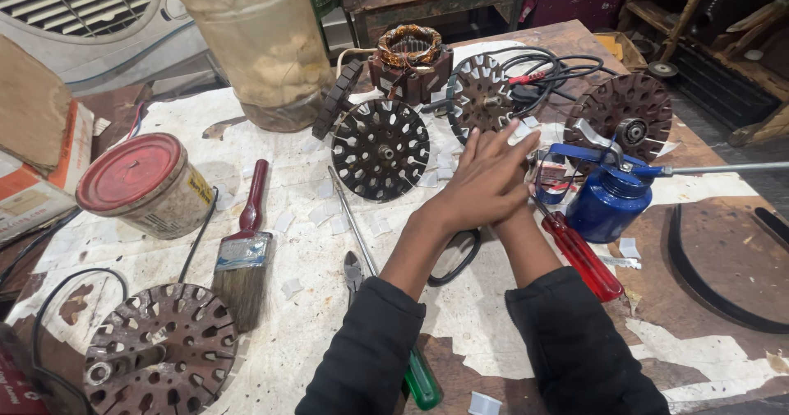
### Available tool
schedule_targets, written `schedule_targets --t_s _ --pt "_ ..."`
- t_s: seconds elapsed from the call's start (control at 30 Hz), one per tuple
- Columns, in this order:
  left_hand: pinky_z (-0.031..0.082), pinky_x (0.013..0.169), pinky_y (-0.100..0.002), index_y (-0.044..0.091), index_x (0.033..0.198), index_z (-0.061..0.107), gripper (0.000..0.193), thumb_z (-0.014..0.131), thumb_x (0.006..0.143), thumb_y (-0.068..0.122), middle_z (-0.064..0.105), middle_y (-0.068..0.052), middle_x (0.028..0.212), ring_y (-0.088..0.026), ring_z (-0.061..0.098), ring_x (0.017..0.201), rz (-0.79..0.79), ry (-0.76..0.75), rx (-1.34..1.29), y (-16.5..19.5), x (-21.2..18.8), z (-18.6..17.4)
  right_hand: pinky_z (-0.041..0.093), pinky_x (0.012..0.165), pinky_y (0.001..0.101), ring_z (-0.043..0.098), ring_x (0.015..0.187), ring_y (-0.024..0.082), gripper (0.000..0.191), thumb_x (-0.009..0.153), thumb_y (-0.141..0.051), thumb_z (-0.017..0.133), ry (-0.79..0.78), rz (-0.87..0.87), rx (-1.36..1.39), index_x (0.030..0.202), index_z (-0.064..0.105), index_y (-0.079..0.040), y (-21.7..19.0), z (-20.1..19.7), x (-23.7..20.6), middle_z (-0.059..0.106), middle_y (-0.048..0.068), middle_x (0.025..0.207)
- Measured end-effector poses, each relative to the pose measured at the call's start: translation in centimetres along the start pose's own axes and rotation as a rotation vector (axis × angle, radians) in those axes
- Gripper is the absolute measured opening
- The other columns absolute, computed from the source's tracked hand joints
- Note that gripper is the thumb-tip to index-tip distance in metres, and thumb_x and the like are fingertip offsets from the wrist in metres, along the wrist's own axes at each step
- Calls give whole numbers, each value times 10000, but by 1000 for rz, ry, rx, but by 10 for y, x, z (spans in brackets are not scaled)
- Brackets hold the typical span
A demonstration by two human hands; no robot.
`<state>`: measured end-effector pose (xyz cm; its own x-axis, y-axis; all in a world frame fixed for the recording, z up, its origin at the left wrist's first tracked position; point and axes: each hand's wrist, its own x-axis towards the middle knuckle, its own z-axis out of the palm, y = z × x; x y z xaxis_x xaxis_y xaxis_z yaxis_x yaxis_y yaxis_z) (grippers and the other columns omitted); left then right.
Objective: The person inserts small white insulating pieces into slots on a circular metal rotor component. They briefly kneel to use a hammer on a small item on the floor, then return to the bench to continue inserting pieces into the rotor.
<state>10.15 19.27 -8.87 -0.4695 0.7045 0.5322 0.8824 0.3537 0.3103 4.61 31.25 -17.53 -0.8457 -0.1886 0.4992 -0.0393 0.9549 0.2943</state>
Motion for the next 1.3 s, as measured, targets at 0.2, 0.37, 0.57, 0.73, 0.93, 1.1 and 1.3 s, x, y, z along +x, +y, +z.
schedule_targets --t_s 0.2,0.37,0.57,0.73,0.93,1.1,1.3 --pt "67 1306 -548 116 1566 393 734 617 941 428 694 -107 1133 -272 568 1243 -170 -36 -137 34 4 31 472 710 536 561 940 339 287 913 -222 597 96 -38 -281 1105 657 -18 -5 -31 -38 596 270 1166" --pt "357 1125 -494 97 1253 657 463 678 953 450 703 -85 1123 -270 614 1123 -59 93 -197 50 6 44 501 614 548 638 707 366 345 958 -316 634 130 368 157 1005 623 26 -2 -33 -30 634 195 868" --pt "444 965 -436 61 1086 737 509 818 760 444 706 -88 952 -258 605 993 -46 223 -294 54 5 29 546 707 501 675 715 365 389 930 -366 674 26 376 281 1035 575 -5 9 -35 -41 652 175 823" --pt "419 912 -449 71 972 772 516 847 697 500 658 -90 815 -280 543 992 -180 225 -201 72 2 36 546 707 499 671 752 372 467 908 -388 689 99 308 237 1088 553 21 17 -33 -68 646 190 863" --pt "377 960 -533 134 941 785 511 813 664 563 664 -78 894 -280 547 1038 -265 82 -193 81 11 48 547 708 496 665 797 381 568 881 -413 707 107 316 233 1152 526 52 21 -54 -78 640 208 912" --pt "420 1031 -534 78 1079 735 579 690 876 618 660 -158 1078 -335 553 1165 -224 -42 -151 107 11 54 547 708 494 661 835 388 656 858 -434 721 120 436 324 1206 505 78 21 -86 -57 634 223 952" --pt "200 1169 -647 98 1068 761 622 709 747 629 690 -151 1272 -397 475 1354 -124 6 20 101 14 30 505 835 426 567 973 295 442 949 -411 636 167 512 621 1094 488 -21 13 -77 -48 536 144 1040"
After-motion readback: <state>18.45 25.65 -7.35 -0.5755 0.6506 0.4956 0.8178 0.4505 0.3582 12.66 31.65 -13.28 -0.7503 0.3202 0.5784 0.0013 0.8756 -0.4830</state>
